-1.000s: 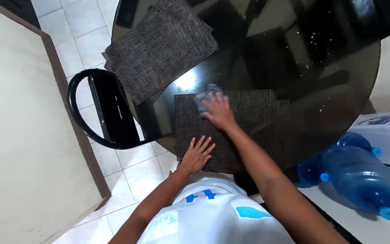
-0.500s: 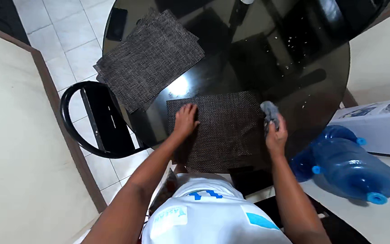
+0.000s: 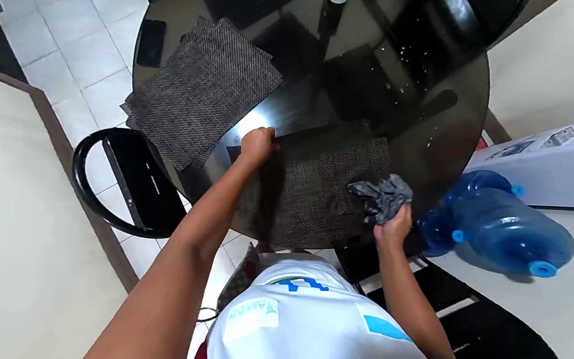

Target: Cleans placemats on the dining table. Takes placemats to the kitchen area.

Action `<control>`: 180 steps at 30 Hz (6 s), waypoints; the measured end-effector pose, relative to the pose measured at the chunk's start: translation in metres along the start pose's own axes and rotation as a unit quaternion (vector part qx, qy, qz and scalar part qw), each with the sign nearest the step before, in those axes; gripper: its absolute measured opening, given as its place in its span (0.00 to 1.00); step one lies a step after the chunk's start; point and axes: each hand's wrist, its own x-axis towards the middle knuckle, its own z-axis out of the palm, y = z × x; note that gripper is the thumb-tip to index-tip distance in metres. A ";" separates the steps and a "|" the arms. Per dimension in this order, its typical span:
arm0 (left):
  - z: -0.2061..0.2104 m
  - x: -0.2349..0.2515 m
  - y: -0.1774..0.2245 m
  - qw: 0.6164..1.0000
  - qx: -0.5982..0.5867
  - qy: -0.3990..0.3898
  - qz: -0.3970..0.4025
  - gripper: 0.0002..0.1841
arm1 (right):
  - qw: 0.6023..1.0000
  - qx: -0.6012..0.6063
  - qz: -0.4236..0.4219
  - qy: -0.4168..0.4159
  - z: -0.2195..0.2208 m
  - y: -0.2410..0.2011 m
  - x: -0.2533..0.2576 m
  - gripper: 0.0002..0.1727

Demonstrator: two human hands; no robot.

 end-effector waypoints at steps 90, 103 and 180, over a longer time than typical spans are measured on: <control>0.117 -0.128 0.013 0.953 -0.196 0.022 -0.228 0.45 | 0.634 -0.529 -0.325 -0.461 0.138 -0.038 -0.011 0.39; 0.111 -0.122 0.017 0.949 -0.187 0.006 -0.254 0.43 | 0.639 -0.560 -0.324 -0.416 0.129 0.081 -0.055 0.31; 0.088 -0.156 -0.057 0.804 -0.517 -0.059 -0.288 0.42 | 0.706 -0.627 -0.238 -0.225 0.074 0.045 -0.001 0.45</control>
